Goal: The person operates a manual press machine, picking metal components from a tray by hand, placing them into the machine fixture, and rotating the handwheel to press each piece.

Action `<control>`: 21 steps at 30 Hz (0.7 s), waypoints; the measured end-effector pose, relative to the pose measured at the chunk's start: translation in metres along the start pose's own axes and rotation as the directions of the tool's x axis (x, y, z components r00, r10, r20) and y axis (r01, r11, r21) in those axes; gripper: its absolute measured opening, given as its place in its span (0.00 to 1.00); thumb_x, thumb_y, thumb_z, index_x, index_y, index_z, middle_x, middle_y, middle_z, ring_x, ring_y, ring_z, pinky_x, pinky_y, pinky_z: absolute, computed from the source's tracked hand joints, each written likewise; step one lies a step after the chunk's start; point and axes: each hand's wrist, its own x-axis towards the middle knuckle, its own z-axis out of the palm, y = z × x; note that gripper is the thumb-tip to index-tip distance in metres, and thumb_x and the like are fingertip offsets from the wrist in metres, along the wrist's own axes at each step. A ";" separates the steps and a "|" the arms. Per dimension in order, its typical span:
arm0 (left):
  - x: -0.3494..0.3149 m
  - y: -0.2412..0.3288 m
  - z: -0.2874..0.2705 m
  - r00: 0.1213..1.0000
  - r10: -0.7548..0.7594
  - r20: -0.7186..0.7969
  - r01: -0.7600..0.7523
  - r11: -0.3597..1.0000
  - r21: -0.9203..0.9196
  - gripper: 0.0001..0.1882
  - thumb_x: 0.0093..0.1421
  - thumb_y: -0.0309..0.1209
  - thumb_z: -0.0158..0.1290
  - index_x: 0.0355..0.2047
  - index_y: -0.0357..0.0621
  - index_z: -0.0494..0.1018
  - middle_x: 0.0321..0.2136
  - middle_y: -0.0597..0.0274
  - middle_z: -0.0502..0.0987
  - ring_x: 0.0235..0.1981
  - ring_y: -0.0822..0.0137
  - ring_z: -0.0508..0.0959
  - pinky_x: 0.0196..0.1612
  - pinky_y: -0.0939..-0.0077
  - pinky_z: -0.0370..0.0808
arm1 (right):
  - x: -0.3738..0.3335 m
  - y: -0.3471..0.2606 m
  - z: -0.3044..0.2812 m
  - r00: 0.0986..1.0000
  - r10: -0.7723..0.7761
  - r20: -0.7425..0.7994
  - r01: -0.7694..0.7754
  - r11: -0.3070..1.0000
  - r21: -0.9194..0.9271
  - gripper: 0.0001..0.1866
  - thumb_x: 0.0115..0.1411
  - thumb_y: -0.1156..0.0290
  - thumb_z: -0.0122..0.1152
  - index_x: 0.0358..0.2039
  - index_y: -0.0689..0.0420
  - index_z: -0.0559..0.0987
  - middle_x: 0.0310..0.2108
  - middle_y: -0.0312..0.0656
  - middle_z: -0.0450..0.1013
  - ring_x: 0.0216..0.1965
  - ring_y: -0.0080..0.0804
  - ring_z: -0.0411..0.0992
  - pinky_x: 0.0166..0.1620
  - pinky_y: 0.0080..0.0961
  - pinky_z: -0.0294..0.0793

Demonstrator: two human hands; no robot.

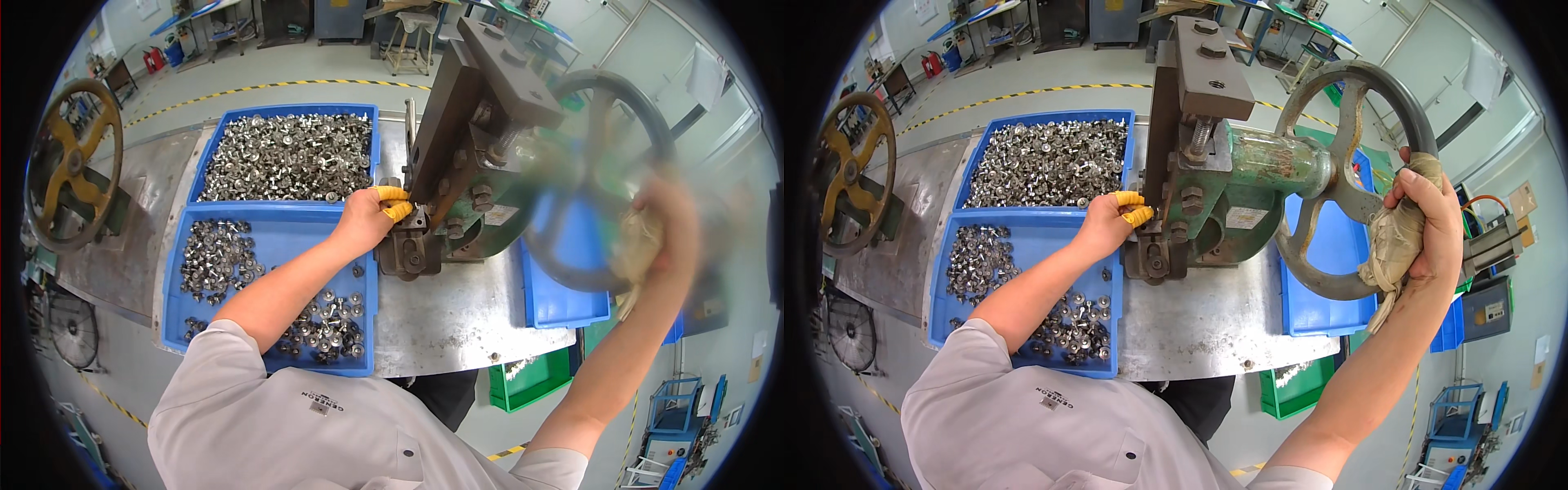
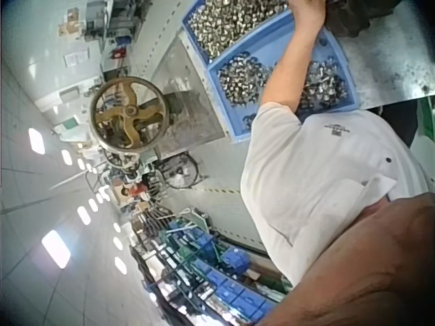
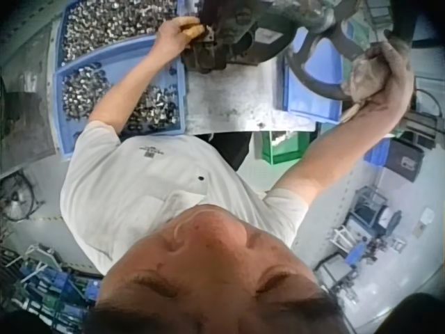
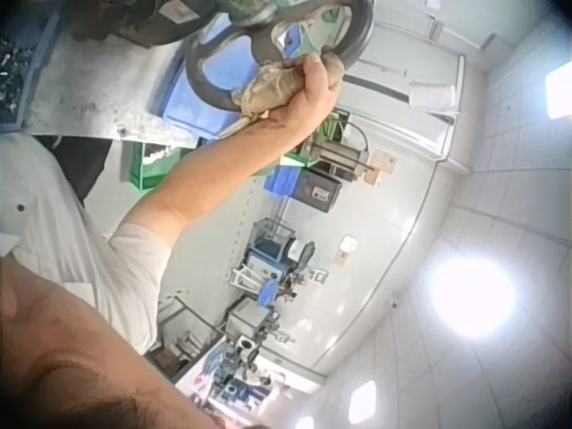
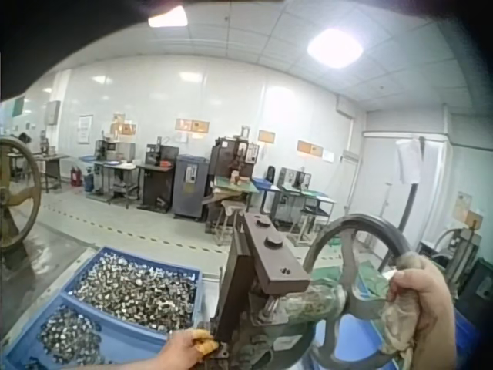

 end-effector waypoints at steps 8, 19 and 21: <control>-0.003 0.003 0.003 0.998 -0.058 -0.035 0.056 0.998 -0.043 0.10 0.52 0.25 0.57 0.34 0.33 0.77 0.24 0.62 0.78 0.21 0.74 0.71 0.27 0.83 0.69 | -0.001 0.002 0.007 0.998 -0.066 -0.018 0.066 0.998 -0.003 0.23 0.49 0.70 0.58 0.46 0.67 0.71 0.21 0.38 0.66 0.24 0.26 0.66 0.30 0.16 0.64; 0.000 -0.001 0.001 0.999 -0.042 0.008 0.042 0.998 -0.047 0.09 0.52 0.25 0.57 0.33 0.33 0.78 0.21 0.64 0.77 0.19 0.76 0.68 0.23 0.83 0.66 | -0.014 0.018 0.007 0.980 -0.185 -0.071 0.185 0.983 -0.003 0.22 0.49 0.69 0.58 0.45 0.66 0.71 0.23 0.39 0.68 0.25 0.26 0.66 0.30 0.17 0.65; 0.001 -0.004 0.002 0.999 -0.038 0.004 0.038 0.998 -0.054 0.09 0.52 0.25 0.57 0.33 0.33 0.78 0.21 0.65 0.77 0.18 0.76 0.68 0.23 0.83 0.66 | -0.017 0.024 0.004 0.975 -0.208 -0.082 0.208 0.978 -0.002 0.22 0.49 0.69 0.58 0.44 0.65 0.71 0.23 0.39 0.68 0.25 0.27 0.67 0.30 0.17 0.65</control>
